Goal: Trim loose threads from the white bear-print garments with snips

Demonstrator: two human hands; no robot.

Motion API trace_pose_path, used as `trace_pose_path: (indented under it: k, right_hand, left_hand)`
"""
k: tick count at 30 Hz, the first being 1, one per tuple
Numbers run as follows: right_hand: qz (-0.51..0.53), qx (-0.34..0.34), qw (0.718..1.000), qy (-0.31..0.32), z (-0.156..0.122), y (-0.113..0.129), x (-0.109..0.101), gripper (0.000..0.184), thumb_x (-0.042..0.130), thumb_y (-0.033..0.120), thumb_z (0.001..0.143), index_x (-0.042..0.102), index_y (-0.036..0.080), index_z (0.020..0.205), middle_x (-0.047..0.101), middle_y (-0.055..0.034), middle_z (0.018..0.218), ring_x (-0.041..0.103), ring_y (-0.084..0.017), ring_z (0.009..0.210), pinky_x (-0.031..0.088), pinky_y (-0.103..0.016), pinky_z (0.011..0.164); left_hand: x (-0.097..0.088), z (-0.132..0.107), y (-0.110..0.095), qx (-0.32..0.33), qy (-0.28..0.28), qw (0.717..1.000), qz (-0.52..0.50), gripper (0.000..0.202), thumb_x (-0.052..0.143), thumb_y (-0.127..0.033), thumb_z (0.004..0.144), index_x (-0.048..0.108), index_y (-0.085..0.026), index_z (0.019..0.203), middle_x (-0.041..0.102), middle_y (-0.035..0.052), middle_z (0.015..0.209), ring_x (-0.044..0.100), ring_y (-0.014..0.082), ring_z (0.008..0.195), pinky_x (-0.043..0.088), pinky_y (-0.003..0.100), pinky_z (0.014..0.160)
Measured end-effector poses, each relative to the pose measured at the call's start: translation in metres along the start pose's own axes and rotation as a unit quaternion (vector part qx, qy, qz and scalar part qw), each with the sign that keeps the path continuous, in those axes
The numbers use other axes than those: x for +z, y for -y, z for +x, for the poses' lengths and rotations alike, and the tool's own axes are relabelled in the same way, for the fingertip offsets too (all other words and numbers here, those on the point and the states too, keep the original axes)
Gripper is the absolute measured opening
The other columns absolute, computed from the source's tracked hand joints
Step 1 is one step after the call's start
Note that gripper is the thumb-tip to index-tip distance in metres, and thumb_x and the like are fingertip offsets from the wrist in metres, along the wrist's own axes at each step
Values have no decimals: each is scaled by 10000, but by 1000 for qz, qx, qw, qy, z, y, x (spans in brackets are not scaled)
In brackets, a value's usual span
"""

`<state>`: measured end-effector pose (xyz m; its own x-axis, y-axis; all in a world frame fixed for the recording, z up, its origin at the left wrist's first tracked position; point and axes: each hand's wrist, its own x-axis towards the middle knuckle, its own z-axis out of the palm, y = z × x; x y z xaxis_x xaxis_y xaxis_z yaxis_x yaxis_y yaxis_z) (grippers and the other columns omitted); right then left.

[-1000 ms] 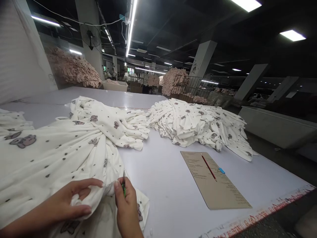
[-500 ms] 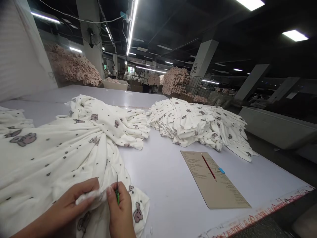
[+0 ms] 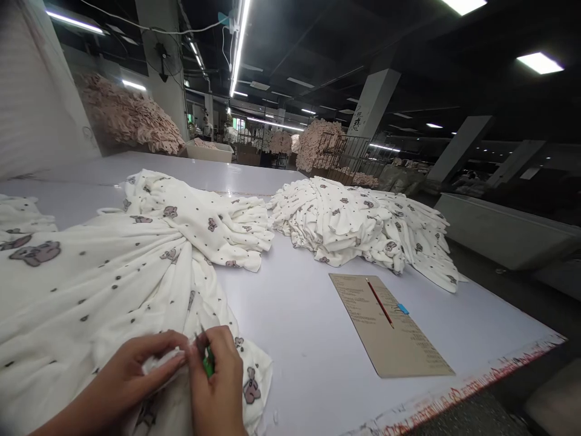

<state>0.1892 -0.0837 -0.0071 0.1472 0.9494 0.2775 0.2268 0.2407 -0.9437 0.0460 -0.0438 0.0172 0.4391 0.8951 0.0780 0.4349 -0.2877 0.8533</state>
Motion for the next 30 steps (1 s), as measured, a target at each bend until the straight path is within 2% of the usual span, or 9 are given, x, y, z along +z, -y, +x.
trace_pose_path:
  k: [3, 5, 9, 12, 17, 20, 25, 27, 30]
  right_hand:
    - [25, 54, 998, -16, -1, -4, -2, 220, 485, 384, 878, 462, 218, 735, 463, 21, 739, 456, -150, 701, 338, -250, 623]
    - [41, 70, 996, -20, -6, -9, -3, 207, 504, 412, 857, 471, 223, 780, 461, 26, 747, 443, -142, 663, 339, -245, 606]
    - [3, 8, 1000, -8, -18, -14, -2, 202, 473, 402, 870, 491, 224, 776, 454, 26, 721, 459, -144, 656, 348, -237, 606]
    - [-62, -32, 997, 17, -21, -14, -2, 233, 447, 382, 888, 496, 217, 730, 459, 21, 695, 481, -145, 653, 336, -234, 587]
    - [-101, -30, 994, 36, -19, -11, -2, 232, 435, 366, 899, 553, 208, 778, 520, 1, 728, 525, -148, 682, 343, -233, 598]
    - [-79, -7, 996, 47, -20, -11, -5, 283, 416, 365, 916, 538, 208, 714, 517, 6, 694, 516, -143, 668, 345, -226, 595]
    - [-47, 35, 997, 55, -24, -9, -18, 343, 435, 434, 901, 506, 203, 657, 463, 20, 650, 490, -140, 636, 340, -221, 572]
    - [-66, 34, 995, 65, -26, -7, -23, 332, 457, 451, 888, 526, 203, 678, 474, 21, 660, 503, -141, 641, 339, -221, 572]
    - [-126, 30, 989, 77, -30, -6, -26, 296, 495, 452, 871, 558, 209, 714, 523, 19, 692, 530, -148, 667, 333, -230, 594]
  left_hand:
    - [-1, -1, -2, -34, 30, 999, -22, 272, 506, -437, 840, 643, -214, 769, 665, -17, 748, 599, 175, 766, 430, 217, 723]
    - [-2, -2, -4, -55, 7, 997, -48, 299, 516, -472, 824, 633, -209, 740, 636, -22, 712, 576, 170, 742, 424, 208, 696]
    - [-2, -4, -8, -82, -38, 992, -91, 303, 572, -500, 781, 632, -208, 723, 623, -34, 713, 575, 156, 738, 432, 180, 684]
    - [1, -5, -6, -62, -37, 992, -101, 262, 580, -458, 794, 628, -216, 707, 639, -47, 696, 597, 139, 728, 444, 159, 696]
    - [7, -11, 5, 49, -73, 996, -32, 108, 576, -334, 822, 648, -263, 786, 691, -78, 752, 639, 102, 728, 452, 139, 688]
    - [8, -15, 11, 135, -94, 986, 42, 101, 528, -285, 868, 622, -280, 831, 654, -89, 695, 616, 80, 642, 436, 158, 623]
    - [1, -19, 14, 311, -110, 916, 226, 169, 413, -197, 936, 566, -237, 994, 619, -11, 672, 554, 132, 551, 384, 246, 525]
    - [-1, -19, 13, 355, -96, 888, 276, 184, 395, -153, 936, 556, -207, 1005, 613, 14, 654, 520, 144, 516, 350, 261, 495]
    - [-4, -20, 13, 391, -88, 864, 304, 194, 396, -109, 920, 551, -169, 1022, 617, 34, 647, 510, 147, 506, 340, 266, 489]
